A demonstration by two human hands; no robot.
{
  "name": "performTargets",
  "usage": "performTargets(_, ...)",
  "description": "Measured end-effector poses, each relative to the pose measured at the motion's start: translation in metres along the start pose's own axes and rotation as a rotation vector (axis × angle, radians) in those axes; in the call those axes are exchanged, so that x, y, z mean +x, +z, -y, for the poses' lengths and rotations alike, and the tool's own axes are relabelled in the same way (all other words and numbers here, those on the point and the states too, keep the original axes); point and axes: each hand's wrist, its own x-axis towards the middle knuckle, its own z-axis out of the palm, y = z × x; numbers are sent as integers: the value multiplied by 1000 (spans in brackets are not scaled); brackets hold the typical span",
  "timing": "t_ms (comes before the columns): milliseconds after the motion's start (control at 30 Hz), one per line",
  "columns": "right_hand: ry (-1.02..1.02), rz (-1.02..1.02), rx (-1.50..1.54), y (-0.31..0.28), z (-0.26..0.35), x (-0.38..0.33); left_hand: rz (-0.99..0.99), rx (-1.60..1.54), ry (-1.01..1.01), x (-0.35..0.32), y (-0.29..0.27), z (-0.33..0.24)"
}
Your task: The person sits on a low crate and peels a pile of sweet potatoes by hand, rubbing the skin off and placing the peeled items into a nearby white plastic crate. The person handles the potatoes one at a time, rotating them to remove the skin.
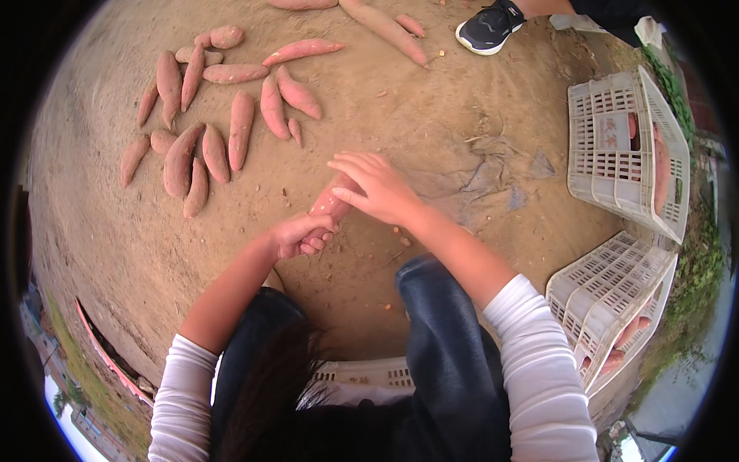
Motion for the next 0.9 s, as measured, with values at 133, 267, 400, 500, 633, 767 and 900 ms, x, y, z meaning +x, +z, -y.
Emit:
performTargets(133,-77,157,86,24,-1,8,-345,468,154,-3,20,9)
performTargets(267,160,47,-536,-13,-25,25,-340,422,192,-7,24,8)
performTargets(400,78,-352,-408,-16,-11,28,-344,457,149,-5,19,8)
performTargets(500,-111,-137,-360,16,5,21,-306,390,132,-1,17,12)
performTargets(633,236,104,-599,5,-18,37,-228,242,142,2,13,19)
performTargets(767,170,-353,-593,-42,-30,60,-221,242,108,6,5,19)
performTargets(900,37,-128,-341,-5,9,34,-218,154,107,10,6,24)
